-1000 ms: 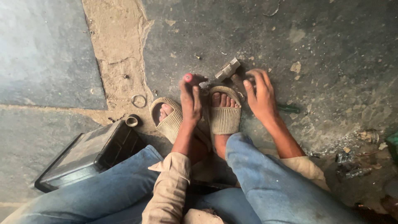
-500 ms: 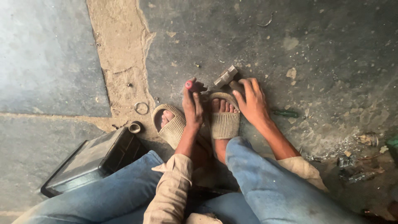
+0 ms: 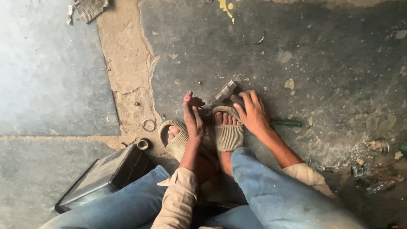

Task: The person sits on the floor and repeatedly hammers a small metal piece held between their feet. They use a hammer in their right hand to strike the metal while stabilizing it with their left hand and feet.

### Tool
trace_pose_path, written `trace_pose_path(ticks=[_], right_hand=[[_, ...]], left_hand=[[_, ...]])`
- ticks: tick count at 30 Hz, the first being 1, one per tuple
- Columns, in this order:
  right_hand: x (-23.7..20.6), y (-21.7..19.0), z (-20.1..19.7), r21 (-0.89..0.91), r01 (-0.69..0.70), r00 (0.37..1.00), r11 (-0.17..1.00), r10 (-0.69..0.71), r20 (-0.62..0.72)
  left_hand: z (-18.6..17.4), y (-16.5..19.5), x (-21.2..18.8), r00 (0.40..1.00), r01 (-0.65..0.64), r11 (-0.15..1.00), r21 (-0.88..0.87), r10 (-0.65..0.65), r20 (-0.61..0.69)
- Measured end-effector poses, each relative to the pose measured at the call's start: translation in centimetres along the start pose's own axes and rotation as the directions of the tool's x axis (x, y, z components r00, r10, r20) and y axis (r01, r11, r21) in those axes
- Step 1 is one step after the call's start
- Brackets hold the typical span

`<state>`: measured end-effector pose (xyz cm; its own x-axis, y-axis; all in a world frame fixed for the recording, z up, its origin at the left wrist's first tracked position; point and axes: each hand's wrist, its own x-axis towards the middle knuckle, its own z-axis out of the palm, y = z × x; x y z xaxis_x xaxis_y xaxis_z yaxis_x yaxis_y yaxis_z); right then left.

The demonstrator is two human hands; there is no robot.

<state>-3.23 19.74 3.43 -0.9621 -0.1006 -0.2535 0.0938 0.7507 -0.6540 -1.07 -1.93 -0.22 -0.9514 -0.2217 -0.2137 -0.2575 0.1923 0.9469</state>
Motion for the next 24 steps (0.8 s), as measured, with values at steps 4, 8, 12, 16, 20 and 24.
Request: trace_pose_path(ticks=[4,8,12,16,20,24], right_hand=[[-0.07,-0.10,-0.12,-0.015,-0.017,1.000,1.000,0.017,0.016],[0.05,-0.27,-0.26,-0.007,-0.019,1.000,1.000,0.019,0.020],[0.19,-0.33,-0.31,-0.006,-0.006,1.000,1.000,0.006,0.018],[0.15,-0.22,-0.31,-0.004,-0.009,1.000,1.000,0.009,0.026],[0.10,-0.08,-0.30,-0.007,0.004,1.000,1.000,-0.004,0.022],[0.14,-0.09,-0.29,-0.017,0.014,1.000,1.000,-0.014,0.009]], left_hand=[[-0.29,-0.03,-0.04,0.998,0.038,0.999,0.017,-0.039,0.047],[0.14,-0.11,-0.27,0.999,-0.024,1.000,0.016,0.024,0.042],[0.36,-0.03,-0.21,0.996,-0.070,0.997,0.026,0.069,0.054],[0.34,0.08,-0.14,0.997,0.040,0.996,-0.079,-0.035,0.067],[0.42,0.03,-0.16,0.998,0.000,0.999,-0.043,0.003,0.068],[0.49,-0.21,-0.29,0.997,-0.031,0.999,0.044,0.028,0.066]])
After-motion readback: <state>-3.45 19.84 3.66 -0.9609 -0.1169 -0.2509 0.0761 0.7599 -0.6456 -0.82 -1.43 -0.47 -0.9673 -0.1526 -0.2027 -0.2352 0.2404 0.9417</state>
